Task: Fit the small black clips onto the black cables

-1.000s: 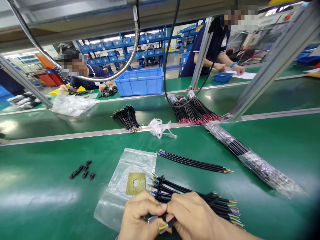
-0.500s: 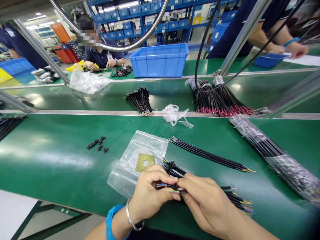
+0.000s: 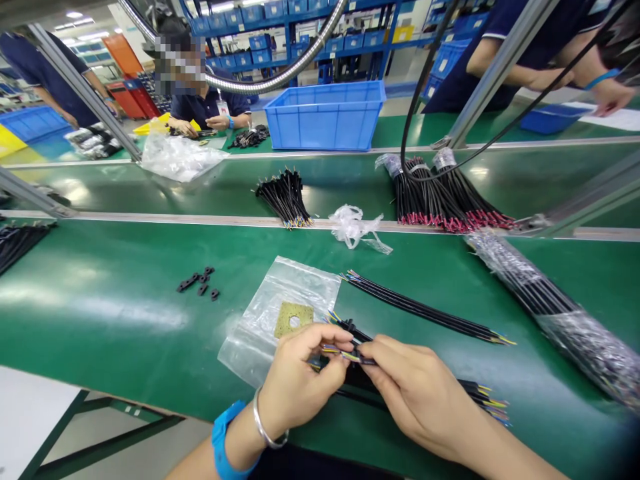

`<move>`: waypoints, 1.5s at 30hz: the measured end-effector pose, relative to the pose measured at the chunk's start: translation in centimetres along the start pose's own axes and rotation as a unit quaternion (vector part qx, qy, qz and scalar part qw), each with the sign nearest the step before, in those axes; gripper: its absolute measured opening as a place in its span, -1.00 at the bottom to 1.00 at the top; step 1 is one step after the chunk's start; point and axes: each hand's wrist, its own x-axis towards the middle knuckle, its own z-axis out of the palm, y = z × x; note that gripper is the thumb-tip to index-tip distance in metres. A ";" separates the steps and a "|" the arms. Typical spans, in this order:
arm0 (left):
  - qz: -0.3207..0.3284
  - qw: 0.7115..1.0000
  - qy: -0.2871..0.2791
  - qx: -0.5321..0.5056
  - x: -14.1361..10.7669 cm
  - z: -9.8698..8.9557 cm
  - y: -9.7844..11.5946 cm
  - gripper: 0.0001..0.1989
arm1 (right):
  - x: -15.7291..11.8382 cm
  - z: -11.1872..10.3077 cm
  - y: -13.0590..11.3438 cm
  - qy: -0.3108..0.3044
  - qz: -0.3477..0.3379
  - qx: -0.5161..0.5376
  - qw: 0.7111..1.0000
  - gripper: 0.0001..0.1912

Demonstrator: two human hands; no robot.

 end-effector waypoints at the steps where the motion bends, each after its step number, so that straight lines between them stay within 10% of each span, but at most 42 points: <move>1: 0.007 1.000 0.004 0.011 0.0 0.2 0.0 -0.77 | 0.0 0.0 0.0 0.010 -0.002 -0.005 1.000 -0.81; 6: 0.011 0.999 0.031 0.035 0.4 -0.9 0.4 -0.64 | 0.1 0.1 0.6 0.005 0.022 -0.057 0.998 -0.80; 10: 0.040 0.979 0.113 0.165 0.8 -6.6 0.2 -0.71 | 0.1 1.0 1.3 -0.013 0.044 -0.125 0.991 -0.75; 15: 0.013 0.865 0.195 0.462 0.4 -15.8 -2.4 -0.62 | 0.1 1.5 2.0 0.001 0.033 -0.175 0.984 -0.72; 19: -0.041 0.809 0.158 0.564 0.0 -19.2 -4.2 -0.61 | 0.1 0.4 2.5 0.044 0.046 -0.176 0.982 -0.69; 30: -0.101 0.894 0.201 0.387 0.0 -17.7 -3.5 -0.93 | -1.5 1.6 5.2 0.082 0.037 -0.247 0.965 -0.66; 36: -0.105 0.964 0.190 0.151 -0.3 -15.5 -2.1 -0.70 | -1.5 2.0 5.3 0.104 0.026 -0.249 0.963 -0.68; 45: -0.072 0.993 0.005 0.096 2.5 -9.7 -0.7 -0.85 | -0.4 1.1 3.9 0.117 -0.004 -0.210 0.971 -0.78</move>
